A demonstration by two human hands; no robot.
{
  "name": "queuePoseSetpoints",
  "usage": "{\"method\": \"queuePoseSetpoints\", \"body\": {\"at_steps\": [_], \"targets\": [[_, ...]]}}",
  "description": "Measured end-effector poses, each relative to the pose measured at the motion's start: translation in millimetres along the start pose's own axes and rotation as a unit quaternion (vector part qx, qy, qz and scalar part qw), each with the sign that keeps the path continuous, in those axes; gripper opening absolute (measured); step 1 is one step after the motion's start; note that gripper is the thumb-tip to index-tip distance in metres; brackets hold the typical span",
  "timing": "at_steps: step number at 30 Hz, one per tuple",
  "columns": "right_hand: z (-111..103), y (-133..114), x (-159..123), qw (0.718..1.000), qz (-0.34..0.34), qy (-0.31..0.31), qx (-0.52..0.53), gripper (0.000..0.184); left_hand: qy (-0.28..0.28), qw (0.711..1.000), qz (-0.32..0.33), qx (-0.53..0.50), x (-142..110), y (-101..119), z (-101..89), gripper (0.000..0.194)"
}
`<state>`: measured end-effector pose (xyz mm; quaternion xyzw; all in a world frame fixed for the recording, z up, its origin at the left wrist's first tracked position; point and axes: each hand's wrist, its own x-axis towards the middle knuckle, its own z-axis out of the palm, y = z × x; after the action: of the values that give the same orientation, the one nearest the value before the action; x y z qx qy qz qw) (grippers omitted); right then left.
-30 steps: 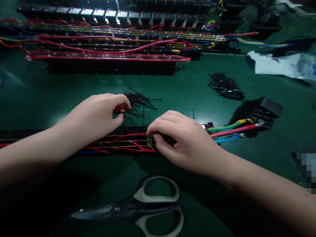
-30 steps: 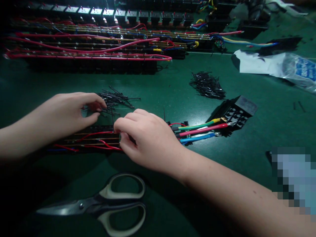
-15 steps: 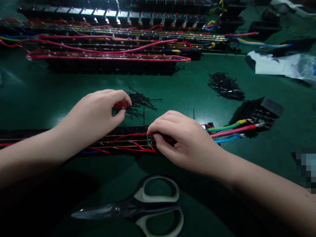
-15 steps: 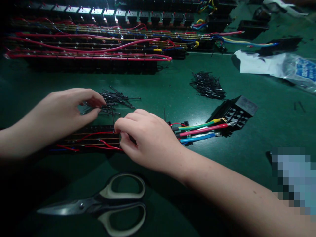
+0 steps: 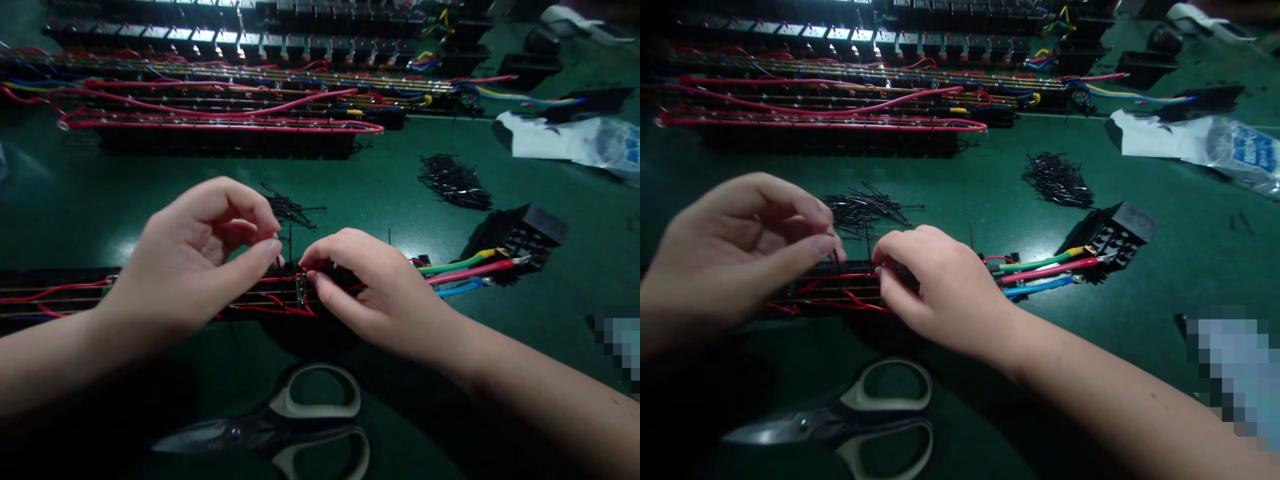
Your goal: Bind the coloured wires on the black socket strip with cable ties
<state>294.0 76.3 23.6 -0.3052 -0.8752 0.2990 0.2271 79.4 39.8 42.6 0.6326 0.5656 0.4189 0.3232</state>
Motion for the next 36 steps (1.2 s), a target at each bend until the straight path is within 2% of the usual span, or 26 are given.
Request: {"method": "queuePoseSetpoints", "body": {"at_steps": [2, 4, 10, 18, 26, 31, 36], "targets": [[-1.7, -1.0, 0.2, 1.000, 0.004, 0.001, 0.015, 0.013, -0.040, 0.999, -0.003, -0.012, -1.8, 0.1, 4.8, 0.008], [-2.6, -1.5, 0.2, 1.000, 0.001, -0.001, 0.031, 0.014, -0.057, 0.998, 0.002, -0.008, -3.1, -1.4, 7.8, 0.007], [-2.2, -1.1, 0.3, 0.998, 0.010, 0.006, 0.057, 0.008, -0.077, 0.997, 0.019, 0.014, -3.4, -8.3, 7.6, 0.006], [-0.5, -1.6, -0.1, 0.993, 0.023, 0.013, 0.115, 0.014, -0.093, 0.995, 0.024, 0.026, -1.6, -7.4, 6.8, 0.003], [1.3, -1.1, 1.8, 0.991, 0.039, 0.006, 0.128, 0.010, -0.104, 0.994, 0.003, 0.032, -2.2, -7.1, 8.7, 0.004], [0.7, -0.6, 1.8, 0.992, 0.028, 0.016, 0.120, 0.018, -0.124, 0.992, 0.022, 0.016, -2.8, -8.6, 9.2, 0.003], [-0.2, -0.6, 1.1, 0.989, 0.024, 0.033, 0.140, 0.016, -0.135, 0.987, 0.055, 0.064, -2.0, -9.9, 8.2, 0.005]]}}
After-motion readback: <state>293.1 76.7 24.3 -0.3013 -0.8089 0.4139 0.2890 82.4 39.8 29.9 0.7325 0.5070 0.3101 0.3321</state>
